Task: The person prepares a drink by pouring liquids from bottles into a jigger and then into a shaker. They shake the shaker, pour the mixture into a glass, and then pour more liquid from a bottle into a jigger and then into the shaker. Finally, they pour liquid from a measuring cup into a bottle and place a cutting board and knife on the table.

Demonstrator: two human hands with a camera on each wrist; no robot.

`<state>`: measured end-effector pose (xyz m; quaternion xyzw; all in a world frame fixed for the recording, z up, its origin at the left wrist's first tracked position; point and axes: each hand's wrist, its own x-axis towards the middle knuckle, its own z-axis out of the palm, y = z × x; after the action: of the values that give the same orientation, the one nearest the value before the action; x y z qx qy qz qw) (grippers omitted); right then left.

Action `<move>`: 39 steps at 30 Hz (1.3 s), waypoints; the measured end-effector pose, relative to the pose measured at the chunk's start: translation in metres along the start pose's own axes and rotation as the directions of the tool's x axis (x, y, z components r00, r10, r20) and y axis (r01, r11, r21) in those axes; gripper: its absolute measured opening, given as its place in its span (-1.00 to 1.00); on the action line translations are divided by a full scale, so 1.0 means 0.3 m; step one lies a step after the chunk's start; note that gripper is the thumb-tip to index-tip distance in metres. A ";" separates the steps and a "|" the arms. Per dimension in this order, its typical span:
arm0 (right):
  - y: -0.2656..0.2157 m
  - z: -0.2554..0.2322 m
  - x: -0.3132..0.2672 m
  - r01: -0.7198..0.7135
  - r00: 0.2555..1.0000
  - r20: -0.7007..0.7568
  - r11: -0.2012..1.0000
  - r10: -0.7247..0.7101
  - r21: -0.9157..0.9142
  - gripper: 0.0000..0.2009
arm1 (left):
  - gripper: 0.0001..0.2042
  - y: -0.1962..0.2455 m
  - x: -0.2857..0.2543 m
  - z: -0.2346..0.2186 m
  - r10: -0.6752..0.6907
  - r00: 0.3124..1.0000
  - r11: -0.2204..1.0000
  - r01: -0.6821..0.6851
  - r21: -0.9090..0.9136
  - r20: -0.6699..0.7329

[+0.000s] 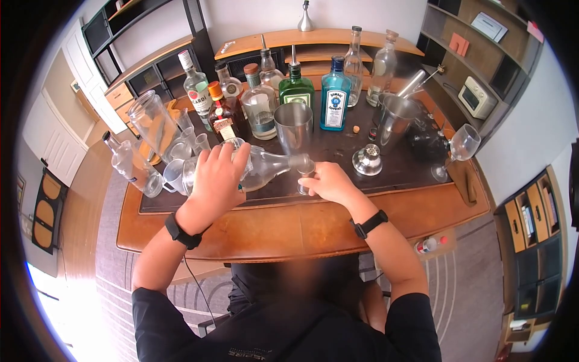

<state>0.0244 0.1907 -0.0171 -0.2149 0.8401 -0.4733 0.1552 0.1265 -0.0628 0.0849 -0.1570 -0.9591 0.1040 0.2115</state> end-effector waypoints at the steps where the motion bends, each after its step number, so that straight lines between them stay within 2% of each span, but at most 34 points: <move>1: -0.015 -0.004 -0.009 0.000 1.000 0.000 1.000 0.000 0.007 -0.82 | -0.14 0.001 -0.006 0.015 -0.010 1.000 0.999 0.010 -0.030 -0.015; 5: -0.026 0.010 -0.025 0.012 0.999 -0.032 0.997 -0.010 0.079 -0.85 | -0.15 0.019 -0.020 0.039 -0.149 0.988 0.968 0.152 -0.199 0.030; 8: -0.017 0.022 -0.020 0.039 0.998 -0.048 0.996 -0.035 0.077 -0.86 | -0.12 0.024 -0.030 0.084 -0.229 0.973 0.916 0.206 -0.345 -0.028; 11: -0.056 -0.010 -0.044 -0.027 1.000 0.003 0.988 0.026 0.155 -0.83 | -0.11 0.041 -0.037 0.099 -0.346 0.938 0.784 0.281 -0.553 -0.013; 14: -0.076 -0.050 -0.055 0.022 0.998 -0.055 0.983 -0.012 0.185 -0.81 | -0.09 0.055 -0.045 0.112 -0.422 0.903 0.692 0.264 -0.672 -0.080; 15: -0.047 -0.060 -0.036 0.103 0.992 -0.093 0.973 -0.085 0.204 -0.81 | -0.07 0.060 -0.046 0.118 -0.441 0.891 0.667 0.247 -0.703 -0.106; 16: -0.090 -0.100 -0.036 0.040 0.995 -0.098 0.990 -0.027 0.133 -0.81 | -0.05 0.060 -0.043 0.131 -0.463 0.880 0.623 0.234 -0.746 -0.110; 18: -0.079 -0.150 0.013 0.100 0.979 -0.189 0.991 -0.081 0.093 -0.82 | -0.01 0.058 -0.035 0.174 -0.504 0.857 0.527 0.202 -0.826 -0.111; 19: -0.097 -0.186 0.035 0.114 0.972 -0.213 0.992 -0.101 0.049 -0.83 | 0.03 0.053 -0.027 0.209 -0.516 0.854 0.394 0.163 -0.904 -0.071; 20: -0.115 -0.219 0.059 0.108 0.965 -0.241 0.994 -0.106 -0.003 -0.83 | 0.03 0.054 -0.021 0.227 -0.528 0.847 0.331 0.139 -0.933 -0.061; 22: -0.177 -0.278 0.089 0.083 0.943 -0.300 0.973 -0.147 -0.215 -0.81 | 0.03 0.069 -0.001 0.241 -0.548 0.835 0.203 0.082 -0.976 -0.044; 23: -0.227 -0.298 0.087 0.102 0.938 -0.300 0.967 -0.171 -0.233 -0.78 | 0.01 0.075 0.005 0.239 -0.546 0.837 0.174 0.071 -0.982 -0.036; 25: -0.252 -0.332 0.143 0.051 0.936 -0.282 0.876 -0.209 -0.480 -0.77 | 0.01 0.085 0.010 0.270 -0.555 0.832 0.108 0.062 -0.992 -0.009; 29: -0.296 -0.339 0.193 0.059 0.941 -0.178 0.656 -0.288 -0.752 -0.80 | 0.00 0.096 0.007 0.292 -0.544 0.839 0.066 0.042 -0.997 0.000; 31: -0.330 -0.338 0.199 0.042 0.947 -0.147 0.568 -0.284 -0.822 -0.83 | 0.00 0.101 0.005 0.288 -0.537 0.843 0.021 0.032 -0.999 0.016; 35: -0.340 -0.333 0.229 0.036 0.944 -0.104 0.413 -0.312 -0.910 -0.84 | 0.00 0.088 -0.004 0.309 -0.534 0.845 0.024 0.041 -0.999 0.022; 39: -0.359 -0.330 0.233 0.072 0.913 -0.045 0.268 -0.406 -0.961 -0.85 | -0.01 0.098 -0.019 0.300 -0.528 0.849 0.010 0.044 -0.999 0.032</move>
<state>-0.0586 0.1777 0.1215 -0.3199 0.9245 0.0668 -0.1963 0.0995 -0.0494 -0.0051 -0.0694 -0.7237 -0.6454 0.2342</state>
